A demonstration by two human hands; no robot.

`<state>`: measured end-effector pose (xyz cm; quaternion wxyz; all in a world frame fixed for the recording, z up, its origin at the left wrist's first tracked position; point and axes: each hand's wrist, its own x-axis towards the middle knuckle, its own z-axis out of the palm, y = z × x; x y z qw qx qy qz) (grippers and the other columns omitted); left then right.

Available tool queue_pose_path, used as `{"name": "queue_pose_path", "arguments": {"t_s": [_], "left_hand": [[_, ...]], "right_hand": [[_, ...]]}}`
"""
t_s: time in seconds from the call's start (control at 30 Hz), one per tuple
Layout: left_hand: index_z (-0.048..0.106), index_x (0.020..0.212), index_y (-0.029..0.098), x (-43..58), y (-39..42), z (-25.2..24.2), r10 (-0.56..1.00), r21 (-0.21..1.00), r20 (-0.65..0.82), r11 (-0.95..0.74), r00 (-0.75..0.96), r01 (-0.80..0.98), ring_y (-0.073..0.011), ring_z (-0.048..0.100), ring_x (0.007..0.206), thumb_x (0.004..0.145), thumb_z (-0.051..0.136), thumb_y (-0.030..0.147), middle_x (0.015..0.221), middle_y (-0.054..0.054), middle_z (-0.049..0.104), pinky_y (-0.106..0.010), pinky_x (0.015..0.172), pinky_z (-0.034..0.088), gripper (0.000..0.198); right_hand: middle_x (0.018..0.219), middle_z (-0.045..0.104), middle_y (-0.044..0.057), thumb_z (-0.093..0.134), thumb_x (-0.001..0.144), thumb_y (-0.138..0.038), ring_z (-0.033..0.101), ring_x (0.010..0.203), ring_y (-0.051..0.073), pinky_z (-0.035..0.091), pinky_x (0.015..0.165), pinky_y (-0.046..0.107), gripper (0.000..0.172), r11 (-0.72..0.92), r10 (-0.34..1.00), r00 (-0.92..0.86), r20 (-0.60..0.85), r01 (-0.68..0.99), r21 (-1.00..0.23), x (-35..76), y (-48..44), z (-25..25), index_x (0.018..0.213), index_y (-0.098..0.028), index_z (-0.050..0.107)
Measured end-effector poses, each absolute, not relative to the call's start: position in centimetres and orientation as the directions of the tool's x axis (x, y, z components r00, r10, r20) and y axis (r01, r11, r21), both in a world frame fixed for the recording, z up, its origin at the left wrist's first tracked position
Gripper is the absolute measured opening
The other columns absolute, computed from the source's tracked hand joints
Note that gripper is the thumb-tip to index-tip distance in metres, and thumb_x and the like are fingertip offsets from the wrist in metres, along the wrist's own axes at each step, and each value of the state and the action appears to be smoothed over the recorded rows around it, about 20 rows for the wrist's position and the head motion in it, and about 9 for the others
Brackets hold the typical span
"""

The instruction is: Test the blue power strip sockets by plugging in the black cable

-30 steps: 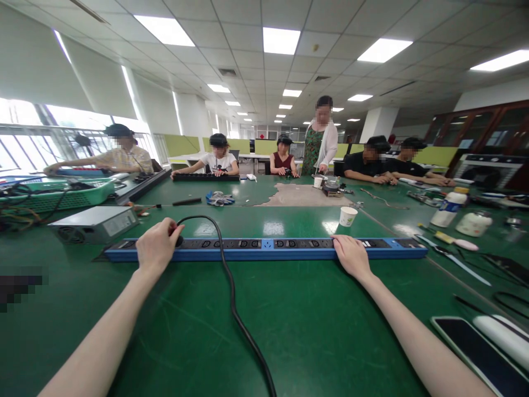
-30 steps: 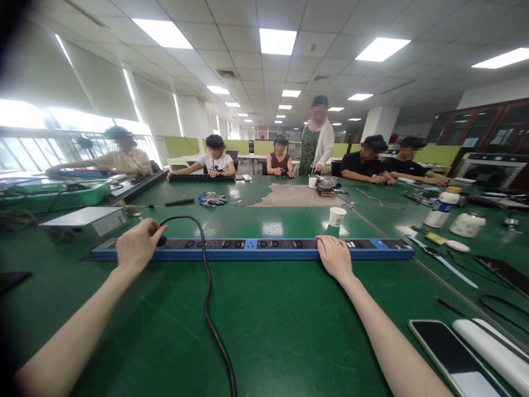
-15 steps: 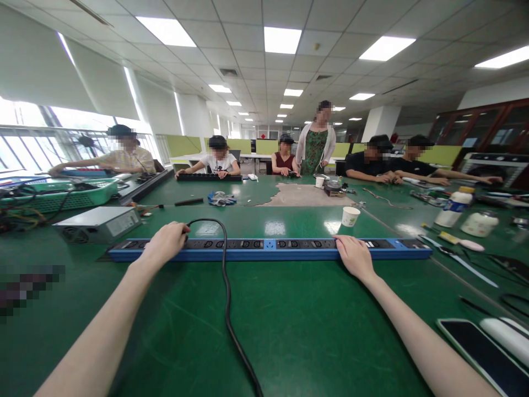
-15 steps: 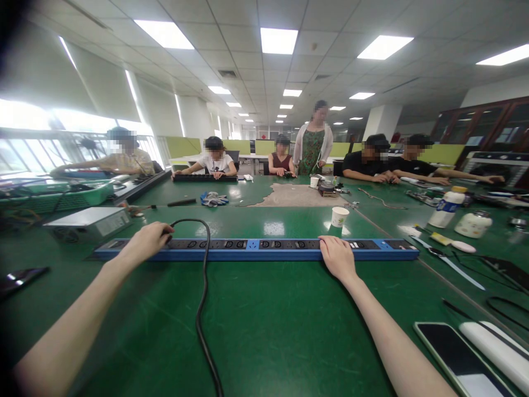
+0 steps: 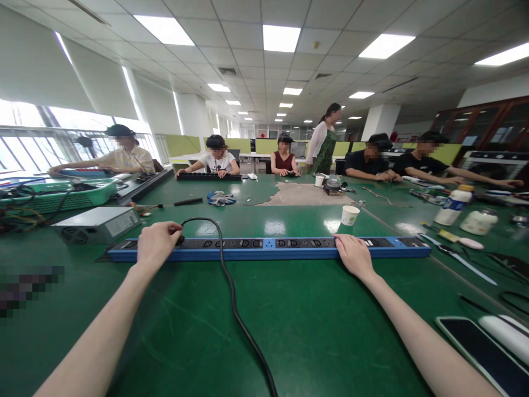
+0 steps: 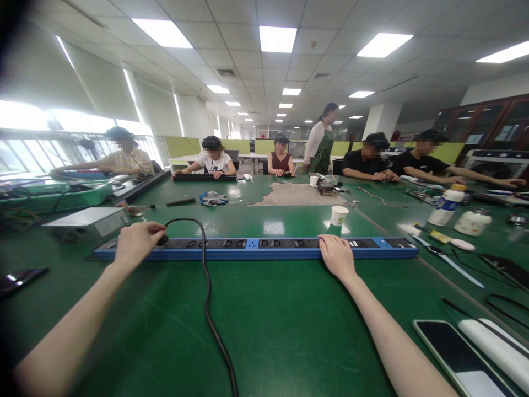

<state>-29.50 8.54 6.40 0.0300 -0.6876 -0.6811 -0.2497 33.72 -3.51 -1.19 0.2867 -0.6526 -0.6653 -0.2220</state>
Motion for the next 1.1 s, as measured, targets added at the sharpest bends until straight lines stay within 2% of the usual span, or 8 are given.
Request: {"name": "queue_pose_path", "arguments": {"t_s": [0.1, 0.23, 0.5, 0.8, 0.93, 1.1], "left_hand": [[0.076, 0.112, 0.022, -29.0, 8.5, 6.0, 0.872, 0.281, 0.473, -0.012, -0.128, 0.960, -0.0363, 0.069, 0.108, 0.092, 0.054, 0.047, 0.110, -0.013, 0.079, -0.045, 0.091, 0.053, 0.039], [0.073, 0.116, 0.022, -28.5, 8.3, 5.7, 0.866, 0.250, 0.483, 0.005, -0.129, 0.968, -0.0350, 0.069, 0.107, 0.093, 0.054, 0.047, 0.110, -0.013, 0.078, -0.043, 0.091, 0.053, 0.038], [0.078, 0.125, 0.021, -29.3, 9.1, 5.5, 0.918, 0.177, 0.391, 0.000, -0.070, 0.984, -0.0406, 0.069, 0.109, 0.092, 0.057, 0.049, 0.114, -0.018, 0.077, -0.049, 0.093, 0.053, 0.048], [0.076, 0.129, 0.022, -29.3, 9.6, 5.5, 0.939, 0.200, 0.327, 0.043, -0.108, 0.979, -0.0425, 0.068, 0.109, 0.091, 0.057, 0.058, 0.112, -0.022, 0.076, -0.054, 0.094, 0.052, 0.056], [0.077, 0.127, 0.021, -29.1, 9.0, 5.7, 0.937, 0.212, 0.305, 0.106, -0.169, 0.971, -0.0423, 0.069, 0.104, 0.089, 0.057, 0.064, 0.107, -0.022, 0.075, -0.053, 0.089, 0.053, 0.061], [0.079, 0.119, 0.019, -27.8, 8.5, 4.9, 0.901, 0.227, 0.333, 0.208, -0.277, 0.951, -0.0401, 0.069, 0.104, 0.094, 0.051, 0.062, 0.114, -0.022, 0.074, -0.048, 0.084, 0.053, 0.057]], "right_hand": [[0.128, 0.075, 0.006, 0.033, 0.108, -0.035, 0.066, 0.120, 0.024, 0.043, 0.102, 0.042, 0.044, 0.046, 0.746, 0.013, 0.666, 0.996, -0.071, 33.8, -3.5, -1.1, 0.128, -0.027, 0.071], [0.128, 0.075, 0.005, 0.033, 0.108, -0.035, 0.066, 0.119, 0.024, 0.043, 0.101, 0.042, 0.044, 0.046, 0.748, 0.014, 0.664, 0.996, -0.072, 33.8, -3.5, -1.1, 0.127, -0.027, 0.072], [0.128, 0.075, 0.006, 0.032, 0.108, -0.036, 0.065, 0.120, 0.025, 0.042, 0.102, 0.043, 0.044, 0.047, 0.750, 0.028, 0.661, 0.994, -0.096, 33.7, -3.4, -1.2, 0.126, -0.027, 0.072], [0.128, 0.075, 0.006, 0.032, 0.108, -0.036, 0.065, 0.120, 0.025, 0.041, 0.103, 0.042, 0.044, 0.048, 0.746, 0.029, 0.665, 0.994, -0.097, 33.6, -3.5, -1.2, 0.126, -0.026, 0.071], [0.129, 0.075, 0.006, 0.032, 0.109, -0.035, 0.065, 0.120, 0.024, 0.041, 0.102, 0.041, 0.043, 0.038, 0.748, 0.029, 0.663, 0.996, -0.086, 33.7, -3.5, -1.3, 0.126, -0.026, 0.071], [0.129, 0.075, 0.005, 0.034, 0.109, -0.034, 0.065, 0.120, 0.024, 0.041, 0.103, 0.041, 0.042, 0.029, 0.743, 0.022, 0.669, 0.997, -0.065, 33.8, -3.4, -1.3, 0.125, -0.026, 0.071]]}}
